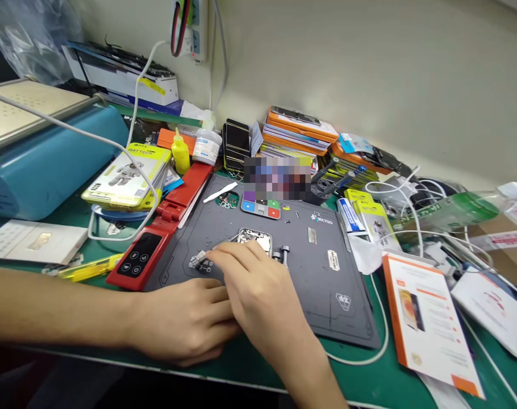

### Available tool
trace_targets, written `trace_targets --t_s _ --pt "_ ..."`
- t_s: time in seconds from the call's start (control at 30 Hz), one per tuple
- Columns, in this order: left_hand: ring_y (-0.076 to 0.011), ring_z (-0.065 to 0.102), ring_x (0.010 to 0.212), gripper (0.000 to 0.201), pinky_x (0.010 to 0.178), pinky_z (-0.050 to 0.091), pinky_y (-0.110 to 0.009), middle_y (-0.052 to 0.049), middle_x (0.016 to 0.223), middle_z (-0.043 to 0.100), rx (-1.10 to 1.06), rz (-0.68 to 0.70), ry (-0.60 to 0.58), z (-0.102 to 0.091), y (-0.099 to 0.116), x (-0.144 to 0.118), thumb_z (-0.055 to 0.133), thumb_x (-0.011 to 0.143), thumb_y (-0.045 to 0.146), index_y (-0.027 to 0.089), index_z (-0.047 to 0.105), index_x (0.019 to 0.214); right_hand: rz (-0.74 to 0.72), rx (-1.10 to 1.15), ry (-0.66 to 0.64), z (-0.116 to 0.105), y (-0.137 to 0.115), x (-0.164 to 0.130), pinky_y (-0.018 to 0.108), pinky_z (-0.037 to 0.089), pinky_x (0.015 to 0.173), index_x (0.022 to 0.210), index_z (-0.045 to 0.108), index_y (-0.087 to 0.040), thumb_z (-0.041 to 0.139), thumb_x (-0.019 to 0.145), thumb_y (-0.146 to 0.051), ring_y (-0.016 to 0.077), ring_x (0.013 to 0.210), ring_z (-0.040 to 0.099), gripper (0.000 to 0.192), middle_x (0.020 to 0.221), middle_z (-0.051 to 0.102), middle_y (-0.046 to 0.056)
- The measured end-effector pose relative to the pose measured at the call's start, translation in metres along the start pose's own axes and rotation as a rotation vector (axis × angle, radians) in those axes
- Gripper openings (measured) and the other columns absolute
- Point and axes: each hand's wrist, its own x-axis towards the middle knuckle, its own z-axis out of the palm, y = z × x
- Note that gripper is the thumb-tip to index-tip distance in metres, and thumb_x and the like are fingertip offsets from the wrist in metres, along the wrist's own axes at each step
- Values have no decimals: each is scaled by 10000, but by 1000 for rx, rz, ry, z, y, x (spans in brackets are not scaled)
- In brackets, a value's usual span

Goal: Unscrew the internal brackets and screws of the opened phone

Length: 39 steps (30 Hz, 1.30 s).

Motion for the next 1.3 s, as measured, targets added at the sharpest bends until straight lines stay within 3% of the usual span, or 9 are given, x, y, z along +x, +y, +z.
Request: trace_targets --t_s 0.07,0.17,0.4,0.53,0.63,0.7,0.87,1.0,1.3 --pt "-257 676 891 225 806 564 -417 -121 1091 719 -14 0 -24 0 0 -1 627 1048 270 91 711 1155 -82 -65 -159 -5 5 12 360 584 935 1247 702 -185 531 1066 -83 217 1103 686 269 1266 775 51" --pt "-242 679 886 307 775 568 -397 -127 1159 716 -19 -16 -78 -2 1 -1 582 1072 271 65 678 1278 -85 -188 -309 -6 15 31 387 601 838 1214 728 -175 608 1025 -72 252 1061 693 246 1200 791 57" --pt "-233 670 873 259 767 567 -391 -122 1164 708 7 -15 -92 -5 1 1 588 1065 269 85 689 1218 -157 -189 -353 -2 23 45 373 577 723 1106 765 -188 713 961 -73 243 922 681 193 1067 775 60" --pt "-220 668 888 261 777 565 -372 -125 1204 709 8 -17 -95 -5 0 1 577 1065 285 94 696 1198 -134 -81 -233 -6 28 39 366 605 807 1125 736 -221 675 1020 -162 234 1014 724 135 1107 786 53" --pt "-202 656 863 244 729 573 -361 -126 1234 714 -1 -27 -88 -6 0 0 576 1065 268 97 695 1192 -45 19 -47 -13 33 31 380 633 901 1204 681 -250 654 1052 -226 214 1049 756 156 1157 789 47" --pt "-198 658 864 252 703 576 -361 -132 1247 715 -6 -31 -88 -6 0 0 582 1068 271 92 687 1211 61 124 74 -17 35 25 360 654 880 1218 658 -251 635 1065 -237 195 1016 774 156 1158 792 51" --pt "-207 672 925 291 741 578 -359 -141 1270 711 -24 -56 -112 -8 2 1 523 1100 262 81 656 1284 405 756 291 -19 38 15 275 656 721 1188 688 -274 704 1030 -298 153 887 766 161 1124 808 32" --pt "-209 658 905 312 713 561 -366 -141 1277 705 -43 -60 -108 -8 2 2 509 1101 259 68 645 1308 456 956 341 -18 42 10 289 660 731 1191 680 -289 751 992 -294 132 776 729 212 1064 820 19" --pt "-206 646 858 335 695 546 -369 -139 1269 711 -40 -56 -96 -8 3 1 479 1112 259 61 639 1331 468 929 361 -12 35 9 325 681 716 1395 603 -315 743 987 -310 156 777 749 432 1038 802 16"
